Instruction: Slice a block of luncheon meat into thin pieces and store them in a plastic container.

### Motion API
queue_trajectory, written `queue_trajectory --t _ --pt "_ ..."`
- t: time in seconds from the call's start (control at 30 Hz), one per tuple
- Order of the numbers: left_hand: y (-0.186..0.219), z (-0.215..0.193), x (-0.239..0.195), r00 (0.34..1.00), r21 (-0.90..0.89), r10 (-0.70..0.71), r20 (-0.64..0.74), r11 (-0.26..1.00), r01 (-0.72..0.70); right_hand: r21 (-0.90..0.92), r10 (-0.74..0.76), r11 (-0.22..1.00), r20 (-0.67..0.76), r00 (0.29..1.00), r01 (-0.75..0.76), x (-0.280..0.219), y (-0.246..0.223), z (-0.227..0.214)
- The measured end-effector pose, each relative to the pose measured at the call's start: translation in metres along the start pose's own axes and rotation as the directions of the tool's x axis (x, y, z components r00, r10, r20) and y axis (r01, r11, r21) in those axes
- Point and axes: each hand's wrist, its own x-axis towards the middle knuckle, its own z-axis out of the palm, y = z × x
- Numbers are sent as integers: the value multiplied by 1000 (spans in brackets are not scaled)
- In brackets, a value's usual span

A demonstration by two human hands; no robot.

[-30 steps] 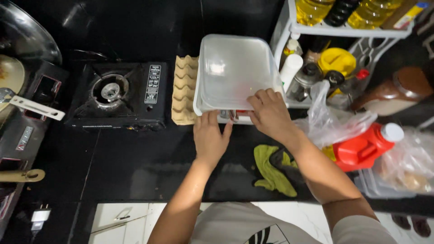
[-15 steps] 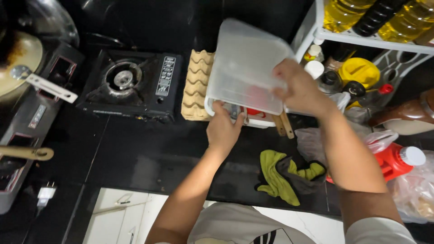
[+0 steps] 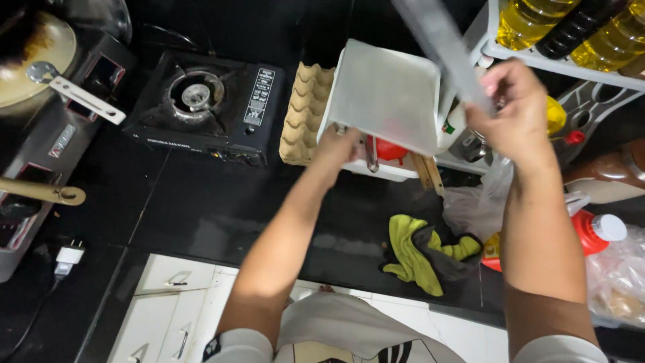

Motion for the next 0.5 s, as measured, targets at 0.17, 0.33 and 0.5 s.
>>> queue_trajectory --t 0.17,0.33,0.5 --pt "-2 -33 23 980 -527 -42 195 838 141 136 14 991 -33 999 -10 -16 -5 -26" --pt "14 -76 -9 975 -620 -83 208 760 197 202 31 979 -126 992 -5 -36 -15 -50" --pt "-4 -121 -54 981 -701 116 157 713 28 277 24 960 -198 980 32 -74 47 -80"
